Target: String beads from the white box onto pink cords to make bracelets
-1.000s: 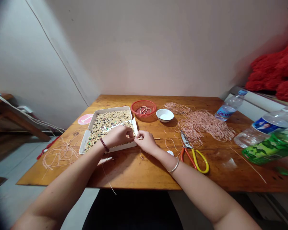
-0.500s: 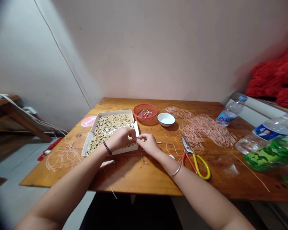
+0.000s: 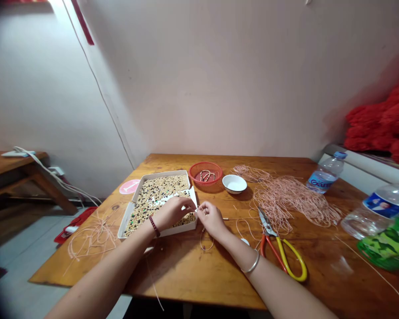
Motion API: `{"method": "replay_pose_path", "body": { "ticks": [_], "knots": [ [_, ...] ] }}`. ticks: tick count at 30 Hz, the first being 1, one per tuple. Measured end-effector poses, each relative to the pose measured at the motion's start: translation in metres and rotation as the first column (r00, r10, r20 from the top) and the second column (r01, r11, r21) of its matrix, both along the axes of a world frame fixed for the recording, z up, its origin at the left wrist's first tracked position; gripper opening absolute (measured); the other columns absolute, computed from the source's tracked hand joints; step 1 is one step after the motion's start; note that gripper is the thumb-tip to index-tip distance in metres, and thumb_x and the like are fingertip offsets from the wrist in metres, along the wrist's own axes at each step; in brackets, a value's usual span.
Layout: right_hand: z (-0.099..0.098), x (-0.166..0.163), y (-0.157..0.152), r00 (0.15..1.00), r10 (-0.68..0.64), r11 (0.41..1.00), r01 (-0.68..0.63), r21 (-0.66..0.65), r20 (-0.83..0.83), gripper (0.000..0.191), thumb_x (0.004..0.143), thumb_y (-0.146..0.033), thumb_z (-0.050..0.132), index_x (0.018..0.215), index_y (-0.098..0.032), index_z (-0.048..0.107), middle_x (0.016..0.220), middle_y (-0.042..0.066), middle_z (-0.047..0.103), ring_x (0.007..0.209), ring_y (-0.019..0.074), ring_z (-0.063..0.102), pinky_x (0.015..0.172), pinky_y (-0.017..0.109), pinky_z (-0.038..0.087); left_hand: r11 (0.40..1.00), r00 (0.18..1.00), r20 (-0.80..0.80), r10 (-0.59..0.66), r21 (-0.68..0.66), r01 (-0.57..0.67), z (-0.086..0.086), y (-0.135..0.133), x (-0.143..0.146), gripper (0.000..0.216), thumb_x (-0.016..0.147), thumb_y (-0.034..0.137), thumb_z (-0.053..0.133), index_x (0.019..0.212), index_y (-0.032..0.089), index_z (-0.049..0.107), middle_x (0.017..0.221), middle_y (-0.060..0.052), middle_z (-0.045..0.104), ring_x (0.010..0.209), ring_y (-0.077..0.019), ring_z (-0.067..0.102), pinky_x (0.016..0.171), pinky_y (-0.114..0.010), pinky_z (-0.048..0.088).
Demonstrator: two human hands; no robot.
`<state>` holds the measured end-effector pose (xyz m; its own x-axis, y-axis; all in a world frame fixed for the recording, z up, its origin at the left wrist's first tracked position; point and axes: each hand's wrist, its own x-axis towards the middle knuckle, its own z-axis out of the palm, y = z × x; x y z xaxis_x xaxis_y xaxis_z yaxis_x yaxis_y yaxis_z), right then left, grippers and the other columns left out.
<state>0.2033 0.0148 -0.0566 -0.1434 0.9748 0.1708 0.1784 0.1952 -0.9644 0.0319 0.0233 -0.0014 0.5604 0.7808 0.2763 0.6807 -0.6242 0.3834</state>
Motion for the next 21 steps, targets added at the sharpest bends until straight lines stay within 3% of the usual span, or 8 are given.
{"method": "replay_pose_path", "body": {
  "ticks": [4,9,15,21],
  "knots": [
    [0.002,0.003,0.002,0.999,-0.026,1.000,0.027,0.010,-0.028,0.012,0.071,-0.029,0.051,0.064,-0.019,0.050,0.054,-0.004,0.046,0.051,0.0109,0.041,0.051,0.023,0.030,0.998,0.998,0.028,-0.051,0.048,0.050,-0.003,0.000,0.003,0.010,0.086,0.018,0.056,0.084,0.019,0.066,0.083,-0.002,0.069,0.076,-0.0124,0.062,0.070,-0.021,0.043],
    [0.009,0.007,0.005,0.989,-0.024,0.998,0.015,-0.060,-0.149,0.015,0.070,-0.030,0.055,0.063,-0.018,0.059,0.059,0.000,0.054,0.059,0.0135,0.047,0.053,0.024,0.034,0.987,0.999,-0.009,0.051,0.156,-0.049,-0.006,-0.002,0.007,0.011,0.087,0.023,0.056,0.085,0.020,0.065,0.082,-0.003,0.065,0.073,-0.0140,0.059,0.065,-0.023,0.041],
    [0.013,0.005,0.000,0.961,-0.006,0.966,-0.067,-0.251,-0.277,0.030,0.068,-0.046,0.066,0.067,-0.018,0.058,0.045,-0.008,0.035,0.040,0.0063,0.026,0.041,0.022,0.018,0.983,0.996,0.082,0.041,0.173,-0.054,-0.006,0.000,0.006,0.011,0.087,0.022,0.056,0.085,0.020,0.066,0.082,-0.003,0.065,0.076,-0.0137,0.060,0.070,-0.024,0.044],
    [0.011,0.006,0.001,0.923,-0.015,0.936,-0.123,-0.331,-0.385,0.040,0.061,-0.046,0.073,0.062,-0.020,0.043,0.043,-0.012,0.028,0.037,0.0032,0.019,0.037,0.020,0.011,0.994,0.969,0.246,0.026,0.099,-0.052,-0.011,0.003,0.008,0.004,0.081,0.020,0.064,0.084,0.018,0.065,0.082,-0.001,0.070,0.072,-0.0116,0.064,0.066,-0.021,0.046]
  ]
}}
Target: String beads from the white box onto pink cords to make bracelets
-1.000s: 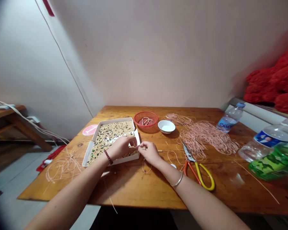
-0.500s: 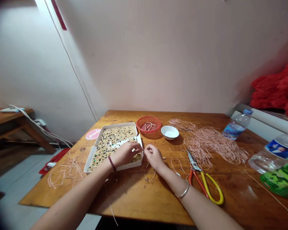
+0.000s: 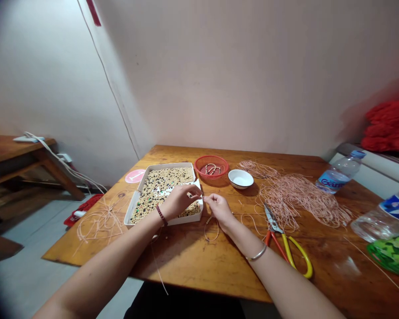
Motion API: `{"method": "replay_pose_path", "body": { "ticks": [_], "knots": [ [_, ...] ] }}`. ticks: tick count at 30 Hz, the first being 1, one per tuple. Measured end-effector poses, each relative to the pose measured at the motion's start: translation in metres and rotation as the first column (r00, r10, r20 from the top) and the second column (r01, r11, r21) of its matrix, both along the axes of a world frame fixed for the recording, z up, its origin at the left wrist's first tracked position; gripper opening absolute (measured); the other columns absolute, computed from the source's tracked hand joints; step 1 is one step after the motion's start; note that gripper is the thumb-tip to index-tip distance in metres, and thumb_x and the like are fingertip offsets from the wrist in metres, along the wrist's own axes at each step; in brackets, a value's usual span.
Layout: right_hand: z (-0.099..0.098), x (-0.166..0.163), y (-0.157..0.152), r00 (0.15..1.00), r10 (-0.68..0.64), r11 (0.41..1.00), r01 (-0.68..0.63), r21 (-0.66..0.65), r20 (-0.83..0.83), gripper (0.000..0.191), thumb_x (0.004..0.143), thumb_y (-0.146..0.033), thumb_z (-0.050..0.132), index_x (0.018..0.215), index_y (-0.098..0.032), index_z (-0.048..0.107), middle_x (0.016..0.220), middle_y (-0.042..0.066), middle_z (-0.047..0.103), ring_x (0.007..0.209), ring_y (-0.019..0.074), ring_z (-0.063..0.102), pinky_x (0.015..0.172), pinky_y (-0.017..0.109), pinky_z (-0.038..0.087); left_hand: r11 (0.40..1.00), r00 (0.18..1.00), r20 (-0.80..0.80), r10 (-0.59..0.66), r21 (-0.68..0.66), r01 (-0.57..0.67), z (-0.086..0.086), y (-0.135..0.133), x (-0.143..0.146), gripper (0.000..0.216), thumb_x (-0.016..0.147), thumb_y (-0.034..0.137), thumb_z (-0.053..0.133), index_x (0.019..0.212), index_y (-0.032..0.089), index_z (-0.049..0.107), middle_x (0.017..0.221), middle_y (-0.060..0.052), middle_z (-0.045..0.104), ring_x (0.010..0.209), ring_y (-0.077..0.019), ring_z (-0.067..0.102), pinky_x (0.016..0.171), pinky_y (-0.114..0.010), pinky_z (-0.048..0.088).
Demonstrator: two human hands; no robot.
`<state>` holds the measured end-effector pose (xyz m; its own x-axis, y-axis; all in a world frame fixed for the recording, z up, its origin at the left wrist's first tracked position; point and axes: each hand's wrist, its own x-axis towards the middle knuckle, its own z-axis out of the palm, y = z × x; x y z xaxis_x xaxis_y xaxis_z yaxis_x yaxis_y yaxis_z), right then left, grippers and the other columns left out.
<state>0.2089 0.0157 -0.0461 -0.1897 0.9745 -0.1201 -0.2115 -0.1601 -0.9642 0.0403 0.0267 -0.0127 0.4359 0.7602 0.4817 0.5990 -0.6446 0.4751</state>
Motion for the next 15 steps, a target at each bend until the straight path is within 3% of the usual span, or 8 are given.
{"method": "replay_pose_path", "body": {
  "ticks": [7,15],
  "knots": [
    [-0.0040,0.0010,0.0031,1.000,0.006,1.000,-0.006,-0.013,-0.019,0.041,0.060,-0.043,0.073,0.061,-0.021,0.039,0.042,-0.013,0.026,0.036,0.0024,0.018,0.036,0.019,0.009,0.999,0.998,0.055,-0.039,-0.018,0.040,0.0005,-0.0007,0.0008,0.003,0.080,0.019,0.066,0.082,0.019,0.064,0.080,0.001,0.071,0.071,-0.0094,0.065,0.064,-0.018,0.046],
    [-0.0016,0.0056,0.0028,0.996,-0.050,0.993,0.043,0.110,0.071,0.038,0.061,-0.042,0.071,0.058,-0.020,0.041,0.044,-0.010,0.032,0.038,0.0039,0.024,0.037,0.021,0.014,0.994,0.996,0.065,-0.067,-0.078,0.072,-0.0020,-0.0003,0.0058,0.008,0.080,0.024,0.067,0.084,0.018,0.064,0.081,-0.001,0.072,0.074,-0.0114,0.067,0.065,-0.019,0.048]
  ]
}}
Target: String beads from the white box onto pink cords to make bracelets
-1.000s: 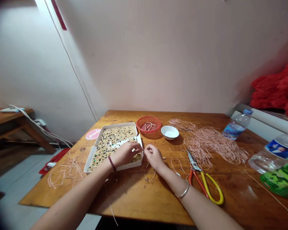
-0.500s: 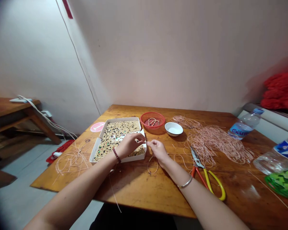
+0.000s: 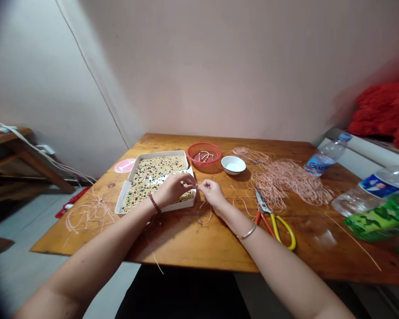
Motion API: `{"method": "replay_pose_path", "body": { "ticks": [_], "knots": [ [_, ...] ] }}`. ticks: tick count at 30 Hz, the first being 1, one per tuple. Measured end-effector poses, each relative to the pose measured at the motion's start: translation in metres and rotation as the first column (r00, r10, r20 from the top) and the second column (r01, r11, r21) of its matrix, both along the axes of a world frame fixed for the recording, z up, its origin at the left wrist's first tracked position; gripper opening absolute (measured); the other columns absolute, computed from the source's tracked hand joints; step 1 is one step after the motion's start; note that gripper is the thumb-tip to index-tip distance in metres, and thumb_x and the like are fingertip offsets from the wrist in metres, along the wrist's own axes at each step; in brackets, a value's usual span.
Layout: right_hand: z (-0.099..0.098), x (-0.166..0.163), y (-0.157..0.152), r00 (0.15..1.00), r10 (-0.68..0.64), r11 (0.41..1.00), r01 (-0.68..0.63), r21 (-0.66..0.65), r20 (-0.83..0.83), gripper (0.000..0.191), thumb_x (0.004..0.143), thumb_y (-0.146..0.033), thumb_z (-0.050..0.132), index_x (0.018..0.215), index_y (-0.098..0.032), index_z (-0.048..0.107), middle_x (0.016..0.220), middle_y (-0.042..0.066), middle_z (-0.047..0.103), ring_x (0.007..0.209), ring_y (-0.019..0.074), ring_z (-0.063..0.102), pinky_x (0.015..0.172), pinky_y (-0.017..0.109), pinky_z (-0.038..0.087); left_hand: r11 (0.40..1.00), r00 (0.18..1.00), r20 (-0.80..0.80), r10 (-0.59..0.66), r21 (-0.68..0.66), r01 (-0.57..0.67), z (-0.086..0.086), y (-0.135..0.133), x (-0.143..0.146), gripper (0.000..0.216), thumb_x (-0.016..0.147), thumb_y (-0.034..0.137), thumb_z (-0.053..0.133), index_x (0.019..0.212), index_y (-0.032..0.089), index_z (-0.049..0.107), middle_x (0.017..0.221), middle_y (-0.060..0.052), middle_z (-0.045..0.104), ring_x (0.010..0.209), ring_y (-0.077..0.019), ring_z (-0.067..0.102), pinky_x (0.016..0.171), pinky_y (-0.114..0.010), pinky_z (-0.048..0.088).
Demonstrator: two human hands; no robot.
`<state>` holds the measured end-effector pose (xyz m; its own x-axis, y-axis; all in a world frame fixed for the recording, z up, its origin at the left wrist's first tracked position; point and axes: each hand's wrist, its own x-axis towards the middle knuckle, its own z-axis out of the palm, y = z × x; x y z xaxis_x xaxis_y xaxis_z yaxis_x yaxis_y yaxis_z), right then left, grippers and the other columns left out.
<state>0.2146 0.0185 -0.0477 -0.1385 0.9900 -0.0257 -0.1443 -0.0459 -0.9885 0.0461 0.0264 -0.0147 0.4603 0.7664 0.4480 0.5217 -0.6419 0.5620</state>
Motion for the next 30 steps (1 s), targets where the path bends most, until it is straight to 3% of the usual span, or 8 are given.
{"method": "replay_pose_path", "body": {
  "ticks": [7,30],
  "knots": [
    [-0.0002,0.0001,0.0017,0.994,-0.093,0.993,0.089,0.072,0.065,0.036,0.062,-0.040,0.070,0.054,-0.020,0.041,0.047,-0.008,0.035,0.043,0.0052,0.029,0.041,0.021,0.019,0.998,0.998,-0.020,0.058,0.003,-0.058,0.0010,0.0027,-0.0022,0.016,0.077,0.026,0.070,0.088,0.019,0.061,0.077,0.001,0.072,0.068,-0.0110,0.067,0.062,-0.018,0.048],
    [0.0047,0.0025,0.0003,0.998,-0.041,0.998,0.039,0.049,0.046,0.034,0.064,-0.037,0.068,0.056,-0.021,0.039,0.046,-0.009,0.033,0.040,0.0042,0.026,0.039,0.021,0.018,0.996,0.998,0.004,0.056,0.062,-0.057,0.0051,0.0003,0.0039,0.029,0.075,0.029,0.072,0.095,0.019,0.054,0.072,0.002,0.069,0.063,-0.0085,0.064,0.060,-0.017,0.048]
  ]
}}
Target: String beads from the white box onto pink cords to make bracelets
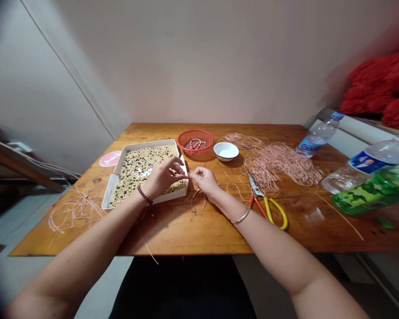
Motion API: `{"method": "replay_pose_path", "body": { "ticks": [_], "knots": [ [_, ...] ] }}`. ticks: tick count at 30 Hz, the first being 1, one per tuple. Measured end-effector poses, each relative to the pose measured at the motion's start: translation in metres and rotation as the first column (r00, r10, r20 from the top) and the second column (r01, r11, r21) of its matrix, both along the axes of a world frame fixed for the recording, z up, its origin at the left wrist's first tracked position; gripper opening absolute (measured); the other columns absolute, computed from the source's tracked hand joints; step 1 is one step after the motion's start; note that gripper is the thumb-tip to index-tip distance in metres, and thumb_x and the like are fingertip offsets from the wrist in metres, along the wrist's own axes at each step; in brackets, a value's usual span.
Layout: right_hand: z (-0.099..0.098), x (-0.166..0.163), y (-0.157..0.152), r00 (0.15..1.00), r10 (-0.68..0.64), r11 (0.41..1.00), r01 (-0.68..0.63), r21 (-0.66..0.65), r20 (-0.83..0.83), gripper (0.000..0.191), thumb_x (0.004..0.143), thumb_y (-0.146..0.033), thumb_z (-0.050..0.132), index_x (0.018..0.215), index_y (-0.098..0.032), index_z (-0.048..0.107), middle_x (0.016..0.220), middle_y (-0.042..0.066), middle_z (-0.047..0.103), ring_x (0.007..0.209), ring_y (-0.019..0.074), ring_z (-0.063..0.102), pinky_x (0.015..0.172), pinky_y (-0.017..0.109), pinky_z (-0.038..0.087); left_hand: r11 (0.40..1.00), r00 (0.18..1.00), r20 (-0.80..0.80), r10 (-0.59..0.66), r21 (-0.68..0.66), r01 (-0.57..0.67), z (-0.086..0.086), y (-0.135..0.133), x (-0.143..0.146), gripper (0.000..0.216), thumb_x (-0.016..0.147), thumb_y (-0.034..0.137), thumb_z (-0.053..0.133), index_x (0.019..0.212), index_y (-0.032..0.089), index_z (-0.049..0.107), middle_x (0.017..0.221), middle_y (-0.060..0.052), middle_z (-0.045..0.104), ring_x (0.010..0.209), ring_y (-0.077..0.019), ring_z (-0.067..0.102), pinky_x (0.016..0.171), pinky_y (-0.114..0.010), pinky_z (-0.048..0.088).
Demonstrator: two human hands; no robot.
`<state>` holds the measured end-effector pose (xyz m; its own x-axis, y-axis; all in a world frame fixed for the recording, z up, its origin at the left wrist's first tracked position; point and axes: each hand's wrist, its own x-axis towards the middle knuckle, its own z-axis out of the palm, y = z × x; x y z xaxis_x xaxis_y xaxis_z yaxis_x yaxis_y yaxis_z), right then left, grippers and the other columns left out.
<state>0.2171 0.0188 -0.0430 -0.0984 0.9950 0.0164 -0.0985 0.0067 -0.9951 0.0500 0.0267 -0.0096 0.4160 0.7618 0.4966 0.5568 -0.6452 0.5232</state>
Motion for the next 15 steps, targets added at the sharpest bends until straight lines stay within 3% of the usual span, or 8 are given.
{"method": "replay_pose_path", "body": {
  "ticks": [15],
  "knots": [
    [0.0013,0.0025,0.0020,0.999,-0.021,0.999,0.019,0.048,0.042,0.029,0.064,-0.035,0.065,0.056,-0.020,0.042,0.049,-0.008,0.036,0.044,0.0060,0.031,0.043,0.022,0.022,1.000,1.000,-0.025,-0.002,0.012,0.002,-0.0008,0.0002,-0.0005,0.029,0.075,0.028,0.072,0.096,0.019,0.053,0.072,0.003,0.068,0.063,-0.0084,0.063,0.060,-0.017,0.048]
  ]
}}
